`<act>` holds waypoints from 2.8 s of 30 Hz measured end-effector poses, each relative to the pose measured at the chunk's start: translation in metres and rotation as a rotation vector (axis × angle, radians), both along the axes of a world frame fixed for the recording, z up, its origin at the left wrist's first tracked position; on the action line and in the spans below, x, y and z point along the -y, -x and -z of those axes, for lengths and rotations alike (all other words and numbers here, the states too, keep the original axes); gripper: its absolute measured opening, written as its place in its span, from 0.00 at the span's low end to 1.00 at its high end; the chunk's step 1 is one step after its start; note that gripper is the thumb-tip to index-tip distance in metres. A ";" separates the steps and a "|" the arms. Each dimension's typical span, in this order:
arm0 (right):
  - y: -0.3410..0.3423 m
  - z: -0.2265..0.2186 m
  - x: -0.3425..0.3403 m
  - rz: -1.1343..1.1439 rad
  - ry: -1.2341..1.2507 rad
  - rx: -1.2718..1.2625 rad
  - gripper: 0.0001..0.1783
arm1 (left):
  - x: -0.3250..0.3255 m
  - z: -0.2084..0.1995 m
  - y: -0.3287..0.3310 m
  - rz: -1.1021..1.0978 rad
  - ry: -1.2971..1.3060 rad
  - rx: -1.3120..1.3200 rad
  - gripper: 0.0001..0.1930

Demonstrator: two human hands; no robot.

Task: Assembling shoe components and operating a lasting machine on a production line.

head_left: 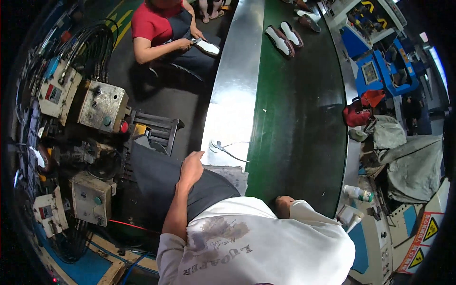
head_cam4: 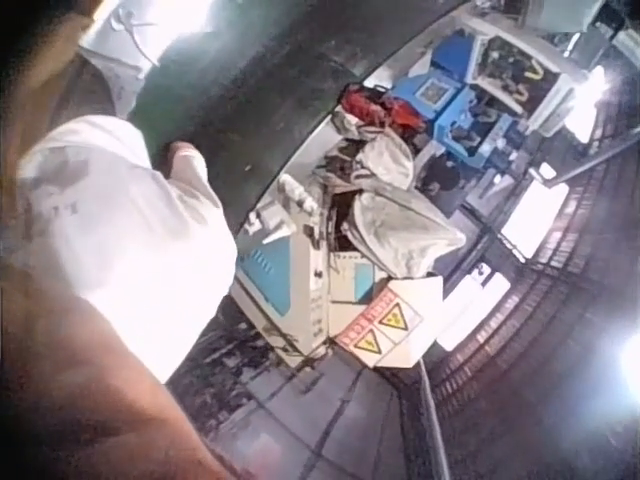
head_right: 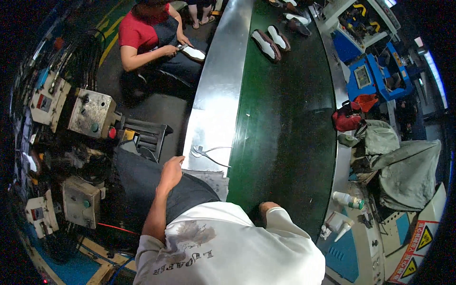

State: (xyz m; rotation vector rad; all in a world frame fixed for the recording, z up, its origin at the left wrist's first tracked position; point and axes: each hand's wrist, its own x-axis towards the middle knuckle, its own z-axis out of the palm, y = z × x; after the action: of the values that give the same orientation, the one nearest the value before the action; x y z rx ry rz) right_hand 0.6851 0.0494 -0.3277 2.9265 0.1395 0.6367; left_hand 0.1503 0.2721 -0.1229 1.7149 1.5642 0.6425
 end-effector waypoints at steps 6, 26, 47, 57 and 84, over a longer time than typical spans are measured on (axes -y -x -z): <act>0.024 -0.055 -0.119 -0.206 0.206 -0.517 0.22 | -0.005 0.011 0.017 -0.045 0.083 -0.011 0.17; -0.100 -0.109 -0.801 -1.069 -0.211 -0.607 0.50 | -0.152 0.065 -0.123 0.190 0.055 -0.520 0.40; 0.066 -0.132 -0.441 -1.097 -0.220 -0.873 0.52 | -0.153 0.061 -0.111 0.236 0.023 -0.438 0.32; 0.167 -0.168 -0.348 -0.896 -0.822 -1.663 0.42 | -0.092 0.026 -0.084 -0.097 0.291 0.545 0.41; 0.471 -0.299 -0.215 -2.186 0.128 -1.816 0.29 | 0.108 -0.074 0.156 -1.119 -0.356 0.398 0.17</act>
State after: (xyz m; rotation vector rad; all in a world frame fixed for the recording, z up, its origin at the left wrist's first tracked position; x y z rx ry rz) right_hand 0.2142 0.2649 -0.0290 0.8242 2.7627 -1.8307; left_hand -0.0060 0.1636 -0.0485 0.6737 2.0921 1.7562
